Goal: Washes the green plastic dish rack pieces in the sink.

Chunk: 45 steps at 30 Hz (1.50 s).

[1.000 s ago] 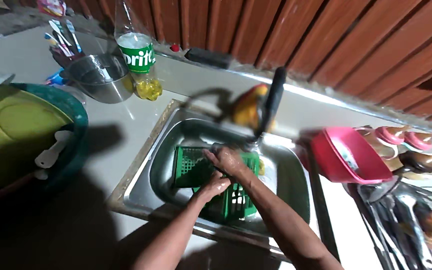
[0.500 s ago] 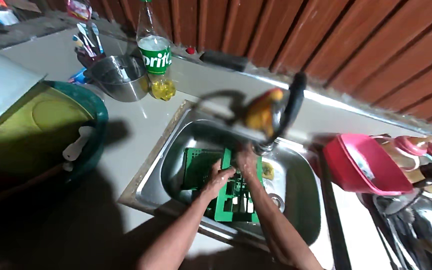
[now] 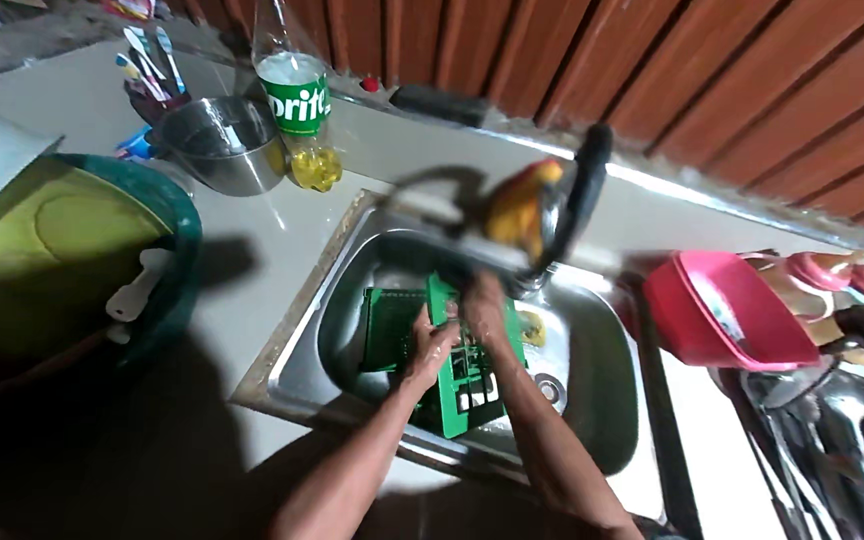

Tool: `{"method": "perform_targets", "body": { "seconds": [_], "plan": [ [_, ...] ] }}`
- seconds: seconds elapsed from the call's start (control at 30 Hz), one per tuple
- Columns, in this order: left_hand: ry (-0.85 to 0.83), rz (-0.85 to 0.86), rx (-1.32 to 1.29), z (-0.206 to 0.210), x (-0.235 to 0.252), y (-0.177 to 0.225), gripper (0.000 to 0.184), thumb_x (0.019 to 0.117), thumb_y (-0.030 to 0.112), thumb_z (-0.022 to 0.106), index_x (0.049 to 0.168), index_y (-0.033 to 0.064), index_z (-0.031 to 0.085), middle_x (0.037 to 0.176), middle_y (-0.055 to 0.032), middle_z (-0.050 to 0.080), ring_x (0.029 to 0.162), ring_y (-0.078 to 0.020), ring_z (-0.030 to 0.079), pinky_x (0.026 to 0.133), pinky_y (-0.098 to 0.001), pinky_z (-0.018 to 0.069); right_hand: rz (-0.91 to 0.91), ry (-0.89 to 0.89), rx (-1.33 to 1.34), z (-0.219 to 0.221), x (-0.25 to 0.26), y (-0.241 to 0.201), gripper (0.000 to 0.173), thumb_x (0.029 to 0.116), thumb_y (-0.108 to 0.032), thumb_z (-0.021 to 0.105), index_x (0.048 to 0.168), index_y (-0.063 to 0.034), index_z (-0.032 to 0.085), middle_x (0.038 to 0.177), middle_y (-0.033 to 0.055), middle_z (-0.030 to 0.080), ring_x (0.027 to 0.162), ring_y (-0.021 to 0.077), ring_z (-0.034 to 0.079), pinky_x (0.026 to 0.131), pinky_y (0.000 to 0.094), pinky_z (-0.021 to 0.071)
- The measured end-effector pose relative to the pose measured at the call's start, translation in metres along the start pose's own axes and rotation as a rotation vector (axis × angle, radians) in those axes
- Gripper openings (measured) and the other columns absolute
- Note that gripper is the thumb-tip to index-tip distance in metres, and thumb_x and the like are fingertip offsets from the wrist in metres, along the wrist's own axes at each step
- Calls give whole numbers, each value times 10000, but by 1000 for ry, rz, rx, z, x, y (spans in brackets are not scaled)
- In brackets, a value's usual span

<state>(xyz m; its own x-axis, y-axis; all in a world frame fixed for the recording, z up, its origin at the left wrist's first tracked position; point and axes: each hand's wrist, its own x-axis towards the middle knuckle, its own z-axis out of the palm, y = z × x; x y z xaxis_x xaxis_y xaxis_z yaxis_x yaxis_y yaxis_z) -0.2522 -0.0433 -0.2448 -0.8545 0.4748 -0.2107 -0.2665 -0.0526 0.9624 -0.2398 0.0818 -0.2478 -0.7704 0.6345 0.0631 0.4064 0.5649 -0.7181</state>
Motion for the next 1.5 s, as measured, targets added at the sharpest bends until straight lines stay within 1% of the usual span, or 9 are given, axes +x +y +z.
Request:
{"method": "perform_targets", "body": {
  "seconds": [0.1, 0.33, 0.5, 0.6, 0.83, 0.97, 1.17, 1.23, 1.5],
  "plan": [
    [-55, 48, -97, 5, -2, 3, 303, 943, -56, 557, 1245, -52, 536, 1116, -146, 694, 788, -205, 731, 674, -351, 641, 310, 164, 126, -12, 19, 27, 620, 958, -86, 672, 1490, 68, 392, 1455, 332, 471, 1378, 444, 464, 1152, 531, 387],
    [-104, -102, -340, -7, 0, 8, 777, 963, 47, 645, 1568, 88, 159, 1271, -201, 618, 959, -332, 727, 751, -477, 654, 149, 173, 128, -20, 30, 21, 617, 1028, -540, 524, 1319, -5, 623, 1201, 256, 684, 1152, 408, 647, 1015, 611, 478],
    [-256, -369, -120, -33, 10, 27, 447, 1060, 264, 509, 1496, 167, 488, 1422, -158, 567, 1204, -324, 590, 910, -508, 509, -129, -245, -214, -42, 40, 22, 441, 1007, -400, 612, 1295, -70, 663, 1233, 192, 689, 1169, 352, 651, 1030, 596, 484],
    [-236, -313, -20, -25, 13, 13, 502, 916, 31, 701, 1346, 43, 443, 1102, -196, 652, 917, -327, 706, 714, -480, 617, -193, -414, -327, -37, 22, -10, 491, 1043, -498, 521, 1343, -128, 640, 1240, 148, 700, 1173, 337, 659, 1025, 614, 480],
    [-371, -445, 89, -18, 3, 13, 558, 894, -14, 719, 1374, 7, 435, 980, -144, 719, 819, -245, 743, 711, -397, 640, -208, -133, -196, -30, -7, -5, 495, 1019, -499, 549, 1169, -57, 716, 1054, 185, 738, 1040, 378, 704, 943, 602, 530],
    [-330, -365, -44, -21, 3, 16, 412, 920, -72, 619, 1318, 13, 559, 1106, -151, 706, 834, -260, 731, 701, -401, 637, 50, 43, -197, -68, 4, 37, 375, 1009, -233, 623, 1254, 50, 646, 1152, 304, 681, 1111, 476, 652, 988, 643, 483],
    [-222, -310, -95, -4, -1, 13, 477, 917, -81, 620, 1372, -5, 501, 1157, -183, 685, 860, -280, 735, 706, -423, 643, -40, 111, -14, -40, -10, 31, 480, 1013, -296, 604, 1341, 54, 604, 1379, 301, 571, 1354, 448, 494, 1187, 647, 280],
    [-134, -285, -62, 2, -2, 11, 488, 881, -92, 636, 1339, -30, 479, 1082, -171, 669, 839, -246, 719, 677, -396, 640, -185, 79, -36, -14, -14, 13, 449, 993, -391, 601, 1265, -45, 688, 1302, 212, 655, 1264, 386, 588, 1128, 616, 394],
    [-130, -214, -136, -9, -1, 10, 416, 903, -84, 630, 1305, 2, 568, 1218, -179, 682, 906, -289, 734, 711, -426, 644, 146, 154, -13, -26, 10, 36, 635, 1020, -302, 607, 1500, 71, 422, 1571, 330, 348, 1469, 482, 331, 1199, 616, 276]
  ]
}}
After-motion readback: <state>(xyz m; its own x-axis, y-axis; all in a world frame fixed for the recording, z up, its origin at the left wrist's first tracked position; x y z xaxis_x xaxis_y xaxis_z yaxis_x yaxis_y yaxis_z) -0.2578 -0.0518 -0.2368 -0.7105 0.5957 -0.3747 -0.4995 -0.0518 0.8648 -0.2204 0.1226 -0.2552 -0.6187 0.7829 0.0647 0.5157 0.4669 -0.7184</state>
